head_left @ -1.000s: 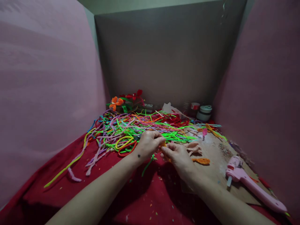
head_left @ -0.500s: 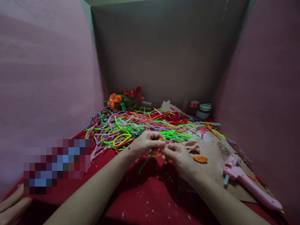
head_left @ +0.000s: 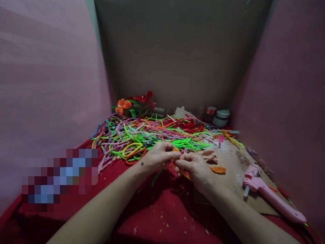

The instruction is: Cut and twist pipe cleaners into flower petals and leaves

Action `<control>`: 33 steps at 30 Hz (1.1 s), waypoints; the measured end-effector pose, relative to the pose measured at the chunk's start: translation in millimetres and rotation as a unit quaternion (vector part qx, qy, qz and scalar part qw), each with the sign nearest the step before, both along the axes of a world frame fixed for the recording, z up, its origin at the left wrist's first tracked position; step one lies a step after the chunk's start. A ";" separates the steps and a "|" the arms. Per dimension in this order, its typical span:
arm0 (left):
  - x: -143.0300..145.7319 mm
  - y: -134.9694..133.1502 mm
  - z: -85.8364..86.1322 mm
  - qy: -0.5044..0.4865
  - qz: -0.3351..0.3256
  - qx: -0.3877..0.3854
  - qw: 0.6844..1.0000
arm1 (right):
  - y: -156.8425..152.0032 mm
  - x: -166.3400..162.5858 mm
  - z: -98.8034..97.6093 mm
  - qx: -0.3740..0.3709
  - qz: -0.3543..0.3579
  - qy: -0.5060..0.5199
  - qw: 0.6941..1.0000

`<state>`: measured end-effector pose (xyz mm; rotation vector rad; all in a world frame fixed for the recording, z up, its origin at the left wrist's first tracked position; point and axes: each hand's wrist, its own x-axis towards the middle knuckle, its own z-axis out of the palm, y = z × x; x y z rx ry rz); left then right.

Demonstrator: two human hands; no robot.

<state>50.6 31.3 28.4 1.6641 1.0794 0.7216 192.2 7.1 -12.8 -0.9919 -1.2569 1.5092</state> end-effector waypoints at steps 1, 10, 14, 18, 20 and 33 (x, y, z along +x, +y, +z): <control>-0.1 -0.2 -1.4 -0.005 -0.001 -0.018 1.000 | 0.0 -0.2 -0.2 -0.003 -0.003 0.000 1.000; 3.2 -4.6 -7.0 -0.017 0.053 0.045 0.997 | -0.4 -1.5 -2.8 -0.019 -0.022 0.007 1.000; 5.5 -6.0 -11.9 0.026 0.111 0.174 0.978 | -1.3 -2.8 -2.2 -0.036 -0.020 0.006 0.999; 7.2 -4.4 -13.4 0.027 0.094 0.197 0.976 | -3.4 -3.1 1.6 -0.058 -0.051 0.023 0.997; 6.8 -3.2 -12.2 -0.012 0.044 0.112 0.993 | -4.8 -2.5 3.6 -0.059 -0.065 0.018 0.996; 7.8 -3.0 -20.3 -0.038 0.087 0.099 0.991 | 5.3 5.4 -15.9 -0.058 -0.053 0.013 0.997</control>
